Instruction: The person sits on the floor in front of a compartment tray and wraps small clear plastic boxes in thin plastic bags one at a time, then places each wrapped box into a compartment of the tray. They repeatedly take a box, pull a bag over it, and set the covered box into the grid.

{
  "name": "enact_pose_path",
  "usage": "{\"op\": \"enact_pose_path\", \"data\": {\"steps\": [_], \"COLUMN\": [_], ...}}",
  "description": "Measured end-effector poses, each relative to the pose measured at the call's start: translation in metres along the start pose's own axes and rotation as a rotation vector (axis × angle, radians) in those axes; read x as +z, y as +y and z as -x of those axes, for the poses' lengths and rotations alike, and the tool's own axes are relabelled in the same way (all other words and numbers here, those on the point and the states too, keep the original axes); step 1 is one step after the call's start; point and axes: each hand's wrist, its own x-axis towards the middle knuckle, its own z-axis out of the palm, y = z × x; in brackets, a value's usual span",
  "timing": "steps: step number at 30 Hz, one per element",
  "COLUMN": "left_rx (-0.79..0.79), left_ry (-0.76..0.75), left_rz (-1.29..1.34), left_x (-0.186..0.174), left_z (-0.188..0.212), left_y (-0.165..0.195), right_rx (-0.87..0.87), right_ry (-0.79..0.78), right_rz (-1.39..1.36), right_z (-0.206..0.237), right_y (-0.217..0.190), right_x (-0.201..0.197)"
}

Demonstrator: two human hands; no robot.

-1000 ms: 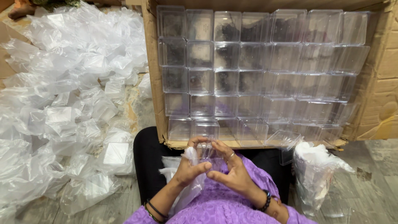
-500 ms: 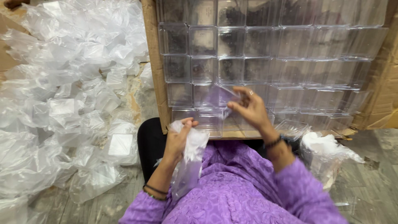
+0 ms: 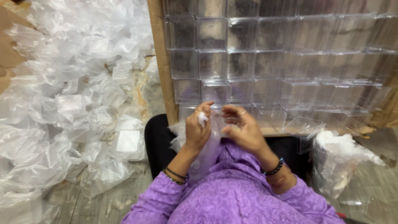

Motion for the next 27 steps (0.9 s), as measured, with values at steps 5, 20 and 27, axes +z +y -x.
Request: {"op": "enact_pose_path", "data": {"steps": [5, 20, 27], "left_rx": [0.069, -0.18, -0.365], "left_ry": [0.029, -0.306, -0.22], "left_rz": [0.02, 0.648, 0.396], "left_x": [0.006, -0.007, -0.005], "left_z": [0.002, 0.012, 0.022], "left_y": [0.008, 0.014, 0.003], "right_rx": [-0.143, 0.083, 0.085], "right_ry": [0.089, 0.188, 0.153], "right_rz": [0.323, -0.179, -0.402], "right_z": [0.009, 0.025, 0.024], "right_y": [-0.011, 0.018, 0.019], "right_x": [0.017, 0.001, 0.005]}}
